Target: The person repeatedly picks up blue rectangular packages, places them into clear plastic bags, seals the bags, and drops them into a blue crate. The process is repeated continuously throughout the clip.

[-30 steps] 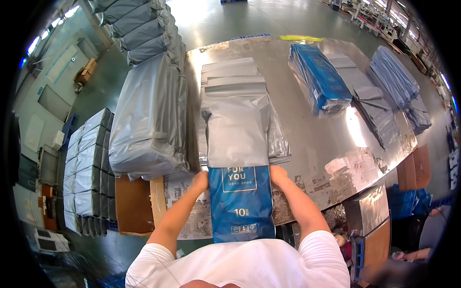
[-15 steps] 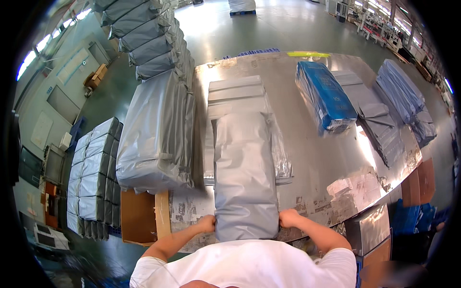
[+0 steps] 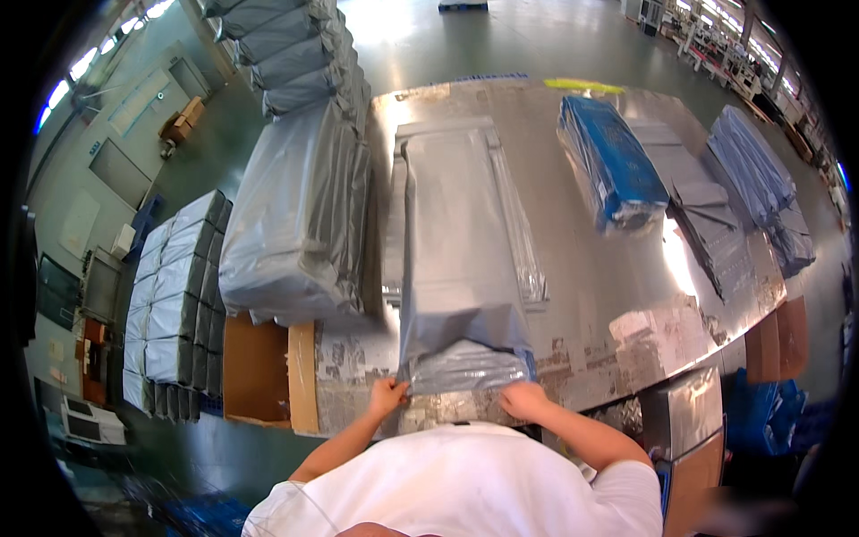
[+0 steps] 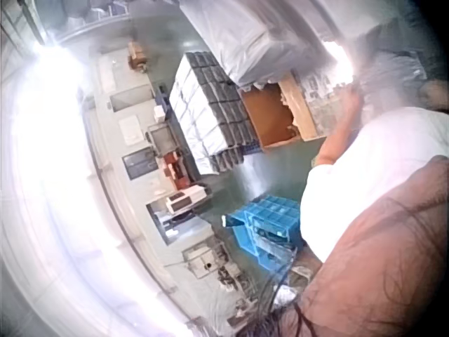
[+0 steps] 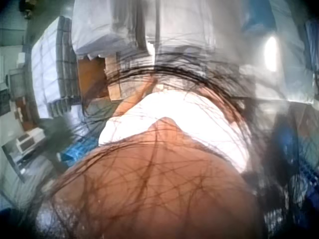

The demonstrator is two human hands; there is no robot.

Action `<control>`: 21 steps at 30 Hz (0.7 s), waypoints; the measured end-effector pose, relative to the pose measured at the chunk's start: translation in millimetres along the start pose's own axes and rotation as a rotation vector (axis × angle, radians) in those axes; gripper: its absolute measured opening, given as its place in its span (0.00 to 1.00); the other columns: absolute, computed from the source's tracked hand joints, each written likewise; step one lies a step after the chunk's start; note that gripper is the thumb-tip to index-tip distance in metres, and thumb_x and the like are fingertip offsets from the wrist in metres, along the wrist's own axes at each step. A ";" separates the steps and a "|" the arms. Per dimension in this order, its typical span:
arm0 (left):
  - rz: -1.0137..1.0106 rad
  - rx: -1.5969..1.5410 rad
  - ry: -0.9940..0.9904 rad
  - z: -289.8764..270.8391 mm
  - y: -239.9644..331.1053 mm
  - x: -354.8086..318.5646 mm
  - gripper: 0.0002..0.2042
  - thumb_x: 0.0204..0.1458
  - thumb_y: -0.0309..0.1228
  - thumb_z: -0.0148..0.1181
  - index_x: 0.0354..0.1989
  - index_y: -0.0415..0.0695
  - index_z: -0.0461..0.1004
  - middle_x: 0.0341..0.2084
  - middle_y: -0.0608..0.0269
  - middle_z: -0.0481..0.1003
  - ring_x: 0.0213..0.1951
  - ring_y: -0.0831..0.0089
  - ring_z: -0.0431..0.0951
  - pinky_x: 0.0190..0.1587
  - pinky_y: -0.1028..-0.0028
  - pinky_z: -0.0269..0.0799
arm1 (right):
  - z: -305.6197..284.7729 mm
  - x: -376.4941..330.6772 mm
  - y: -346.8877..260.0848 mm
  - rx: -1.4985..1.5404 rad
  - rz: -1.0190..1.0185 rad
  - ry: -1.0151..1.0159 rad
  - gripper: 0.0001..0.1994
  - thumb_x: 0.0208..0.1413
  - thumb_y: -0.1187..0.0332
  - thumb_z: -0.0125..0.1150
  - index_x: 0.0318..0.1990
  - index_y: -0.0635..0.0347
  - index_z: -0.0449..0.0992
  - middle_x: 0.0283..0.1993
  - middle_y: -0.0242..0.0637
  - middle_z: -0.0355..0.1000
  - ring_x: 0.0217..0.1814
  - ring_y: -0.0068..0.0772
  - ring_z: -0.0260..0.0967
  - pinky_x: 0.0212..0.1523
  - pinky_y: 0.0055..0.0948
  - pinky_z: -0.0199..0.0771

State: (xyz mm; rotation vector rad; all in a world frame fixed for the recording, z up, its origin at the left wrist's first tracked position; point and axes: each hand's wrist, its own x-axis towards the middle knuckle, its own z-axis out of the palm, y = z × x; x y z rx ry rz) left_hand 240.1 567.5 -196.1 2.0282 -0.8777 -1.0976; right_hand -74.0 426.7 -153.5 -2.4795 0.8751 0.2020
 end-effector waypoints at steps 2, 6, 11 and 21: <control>-0.125 -0.284 -0.019 3.2 -2.4 -2.7 0.09 0.46 0.29 0.58 0.18 0.39 0.71 0.12 0.63 0.72 0.14 0.78 0.70 0.18 0.79 0.63 | -5.2 41.7 -35.4 0.165 -0.102 0.239 0.10 0.46 0.62 0.52 0.24 0.59 0.68 0.25 0.45 0.68 0.30 0.50 0.66 0.30 0.43 0.66; -0.253 -0.584 -0.080 -3.9 4.2 -5.9 0.05 0.46 0.26 0.58 0.26 0.38 0.72 0.19 0.64 0.73 0.20 0.80 0.72 0.21 0.83 0.66 | 29.5 51.6 -25.7 0.093 -0.179 0.205 0.08 0.44 0.64 0.54 0.24 0.58 0.68 0.28 0.42 0.66 0.33 0.46 0.65 0.33 0.41 0.65; -0.182 -0.560 -0.179 -11.9 0.9 -10.2 0.04 0.48 0.24 0.56 0.29 0.36 0.73 0.22 0.62 0.74 0.22 0.78 0.73 0.26 0.83 0.70 | 29.0 49.7 -71.1 0.288 -0.196 0.079 0.07 0.45 0.66 0.54 0.27 0.58 0.70 0.31 0.41 0.66 0.37 0.44 0.65 0.35 0.39 0.66; -0.080 -0.485 -0.302 -18.7 9.4 -13.9 0.07 0.53 0.22 0.47 0.30 0.32 0.71 0.28 0.53 0.75 0.27 0.74 0.76 0.30 0.81 0.73 | 35.7 67.4 -104.6 1.412 0.146 0.281 0.07 0.52 0.73 0.51 0.37 0.64 0.71 0.31 0.34 0.71 0.29 0.23 0.66 0.31 0.20 0.67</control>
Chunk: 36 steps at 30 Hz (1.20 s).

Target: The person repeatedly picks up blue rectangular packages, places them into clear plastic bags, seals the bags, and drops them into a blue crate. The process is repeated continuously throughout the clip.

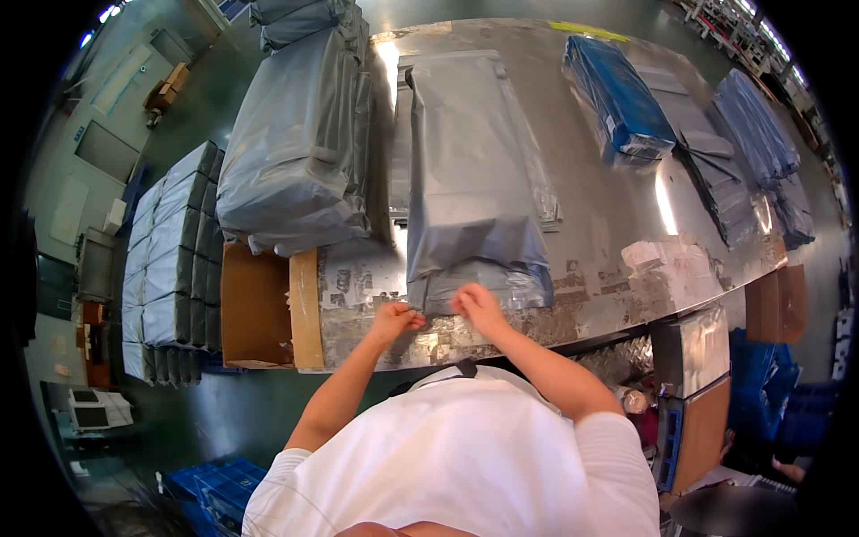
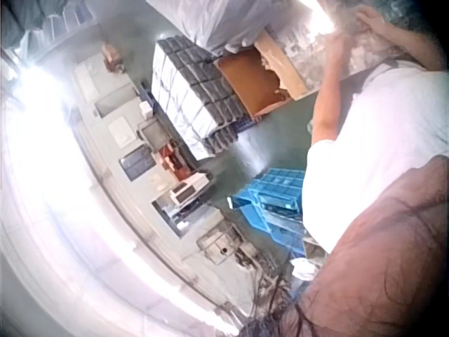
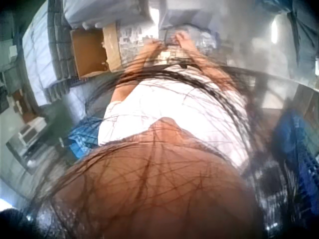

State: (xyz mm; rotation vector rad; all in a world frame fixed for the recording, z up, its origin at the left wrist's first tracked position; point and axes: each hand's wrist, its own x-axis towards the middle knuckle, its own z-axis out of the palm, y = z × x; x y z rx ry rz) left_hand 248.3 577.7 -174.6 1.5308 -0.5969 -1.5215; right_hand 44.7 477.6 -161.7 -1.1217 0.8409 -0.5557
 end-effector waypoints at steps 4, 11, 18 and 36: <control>0.098 0.013 -0.052 10.8 -4.2 8.5 0.07 0.53 0.22 0.47 0.30 0.32 0.71 0.28 0.54 0.75 0.27 0.74 0.76 0.31 0.80 0.72 | -11.1 -22.9 -9.8 -0.482 -0.278 0.045 0.08 0.50 0.72 0.54 0.38 0.63 0.71 0.32 0.36 0.70 0.34 0.29 0.68 0.35 0.24 0.67; 0.118 0.075 -0.049 13.2 -2.0 4.3 0.07 0.53 0.21 0.45 0.29 0.33 0.71 0.26 0.57 0.75 0.27 0.76 0.75 0.31 0.80 0.71 | 30.9 12.9 -19.6 -0.021 -0.051 0.133 0.03 0.53 0.72 0.50 0.34 0.61 0.67 0.28 0.32 0.70 0.26 0.19 0.63 0.28 0.19 0.65; 0.201 0.096 -0.034 28.3 4.8 10.5 0.07 0.53 0.21 0.45 0.28 0.33 0.71 0.25 0.58 0.75 0.27 0.77 0.74 0.31 0.80 0.71 | 27.3 14.6 -8.1 -0.670 -0.815 0.050 0.05 0.51 0.71 0.54 0.32 0.62 0.72 0.29 0.28 0.69 0.29 0.19 0.65 0.30 0.17 0.65; 0.769 1.490 0.334 -27.1 82.3 -19.4 0.24 0.39 0.21 0.52 0.50 0.46 0.64 0.51 0.51 0.62 0.55 0.59 0.61 0.57 0.62 0.56 | -186.0 -66.0 -120.4 -1.786 -0.631 -0.057 0.21 0.41 0.74 0.49 0.48 0.51 0.67 0.47 0.43 0.62 0.48 0.44 0.61 0.43 0.38 0.65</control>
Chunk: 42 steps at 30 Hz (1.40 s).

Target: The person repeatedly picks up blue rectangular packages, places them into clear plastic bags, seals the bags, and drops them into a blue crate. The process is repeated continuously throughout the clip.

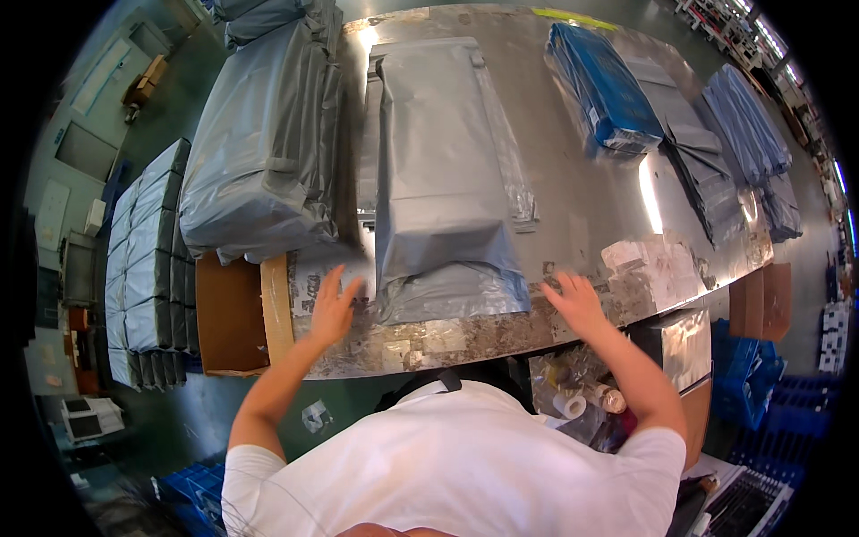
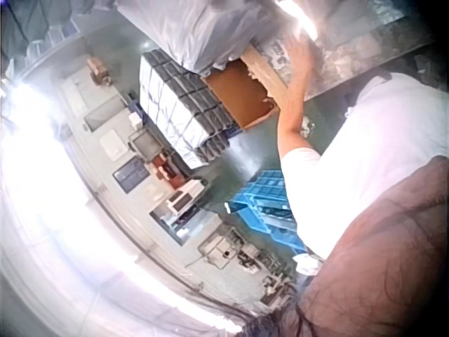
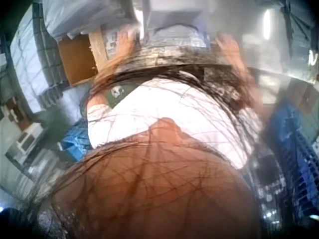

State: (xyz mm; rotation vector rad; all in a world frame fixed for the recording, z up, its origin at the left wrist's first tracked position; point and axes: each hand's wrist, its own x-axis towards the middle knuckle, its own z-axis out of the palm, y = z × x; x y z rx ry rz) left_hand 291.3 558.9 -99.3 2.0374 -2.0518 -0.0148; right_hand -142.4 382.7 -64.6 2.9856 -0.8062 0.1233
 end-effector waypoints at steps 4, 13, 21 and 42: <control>0.775 0.079 -0.098 11.4 -10.3 55.8 0.18 0.41 0.24 0.51 0.44 0.47 0.68 0.48 0.56 0.66 0.54 0.61 0.61 0.59 0.66 0.54 | 27.2 68.7 18.0 -0.067 -0.565 0.024 0.16 0.39 0.72 0.55 0.41 0.54 0.71 0.53 0.41 0.62 0.56 0.40 0.57 0.55 0.38 0.59; -0.008 -0.488 0.376 25.3 26.5 25.4 0.03 0.45 0.25 0.50 0.25 0.40 0.68 0.22 0.59 0.71 0.27 0.65 0.71 0.32 0.69 0.66 | 35.7 49.1 6.8 0.728 0.216 0.355 0.04 0.46 0.71 0.52 0.26 0.62 0.70 0.24 0.42 0.67 0.29 0.42 0.66 0.33 0.32 0.66; -0.816 -0.752 0.363 86.7 43.0 12.1 0.20 0.55 0.37 0.46 0.15 0.34 0.62 0.09 0.54 0.57 0.17 0.77 0.56 0.20 0.69 0.55 | 101.8 47.8 -28.7 1.043 0.832 0.341 0.20 0.58 0.60 0.44 0.19 0.65 0.57 0.14 0.33 0.49 0.21 0.18 0.46 0.20 0.27 0.52; -1.016 -1.717 0.307 122.8 49.4 86.0 0.18 0.52 0.37 0.47 0.47 0.37 0.65 0.40 0.57 0.69 0.44 0.67 0.68 0.49 0.71 0.60 | 118.6 114.4 -23.8 2.236 0.940 0.212 0.31 0.54 0.45 0.43 0.55 0.63 0.59 0.51 0.40 0.64 0.51 0.34 0.62 0.52 0.34 0.62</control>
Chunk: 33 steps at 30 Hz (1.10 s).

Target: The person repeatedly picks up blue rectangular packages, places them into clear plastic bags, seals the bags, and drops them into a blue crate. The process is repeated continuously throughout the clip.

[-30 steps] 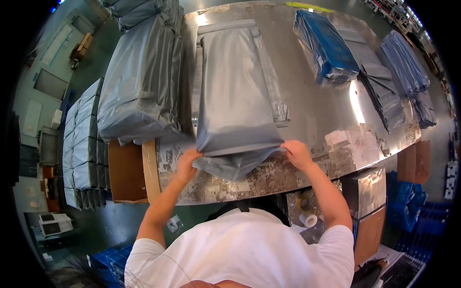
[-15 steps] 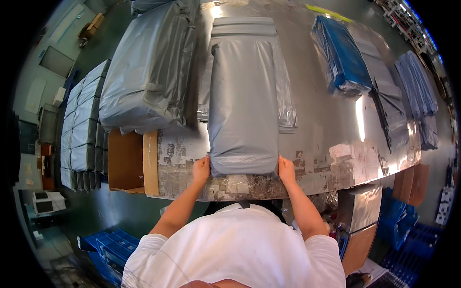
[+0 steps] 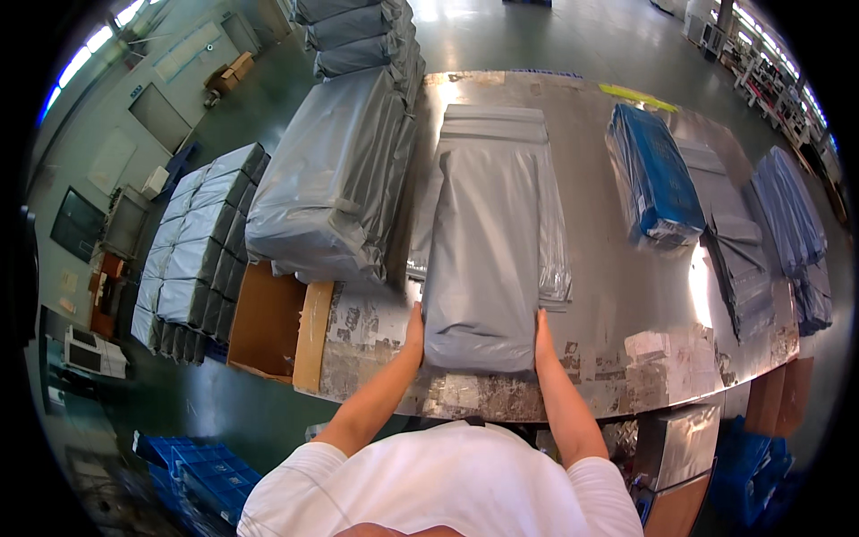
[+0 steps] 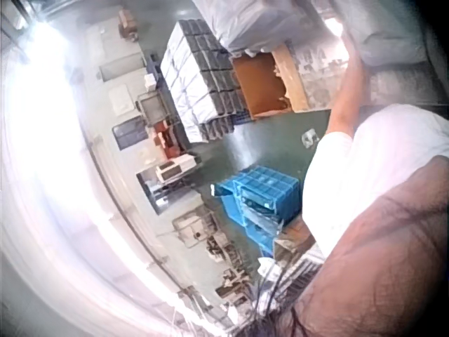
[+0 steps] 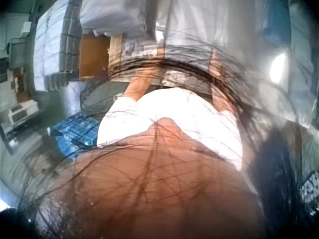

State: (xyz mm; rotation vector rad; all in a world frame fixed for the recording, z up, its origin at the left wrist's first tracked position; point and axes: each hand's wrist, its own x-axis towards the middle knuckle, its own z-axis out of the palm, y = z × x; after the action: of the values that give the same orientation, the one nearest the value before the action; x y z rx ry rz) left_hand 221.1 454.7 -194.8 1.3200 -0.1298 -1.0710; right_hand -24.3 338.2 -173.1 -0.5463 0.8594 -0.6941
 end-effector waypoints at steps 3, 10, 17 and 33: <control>-0.315 -0.172 -0.249 30.1 59.1 -60.6 0.24 0.48 0.37 0.52 0.52 0.39 0.60 0.45 0.57 0.67 0.47 0.68 0.66 0.51 0.72 0.59 | 30.6 -40.7 -32.5 -0.025 0.196 -0.047 0.30 0.51 0.47 0.49 0.52 0.64 0.63 0.52 0.43 0.64 0.53 0.38 0.62 0.54 0.37 0.62; 0.303 0.264 -0.451 67.6 150.5 -120.4 0.35 0.44 0.25 0.54 0.62 0.38 0.44 0.54 0.52 0.59 0.54 0.68 0.60 0.56 0.74 0.53 | 40.9 -81.5 -54.3 0.140 0.107 -0.135 0.23 0.49 0.59 0.54 0.49 0.66 0.65 0.46 0.46 0.68 0.47 0.42 0.67 0.49 0.40 0.68; 0.815 0.451 -0.410 29.7 247.8 -158.4 0.35 0.42 0.29 0.56 0.59 0.32 0.48 0.58 0.48 0.52 0.60 0.64 0.51 0.60 0.69 0.43 | 136.9 -78.2 -90.5 0.079 -0.159 -0.412 0.27 0.46 0.64 0.56 0.53 0.66 0.59 0.48 0.46 0.66 0.48 0.41 0.66 0.48 0.38 0.68; 0.336 -0.091 -0.093 -171.2 437.5 5.4 0.25 0.45 0.48 0.51 0.46 0.42 0.69 0.37 0.55 0.73 0.39 0.64 0.73 0.43 0.68 0.68 | 435.4 51.5 -50.0 -0.418 -0.179 -0.602 0.45 0.50 0.45 0.46 0.64 0.56 0.25 0.67 0.45 0.32 0.68 0.39 0.34 0.64 0.34 0.39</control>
State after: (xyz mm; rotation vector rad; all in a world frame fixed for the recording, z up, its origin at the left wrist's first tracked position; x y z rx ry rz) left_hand 574.5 517.5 108.4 1.1194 -0.3558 -0.8407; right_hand 342.4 335.2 72.4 -1.1506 0.3843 -0.4651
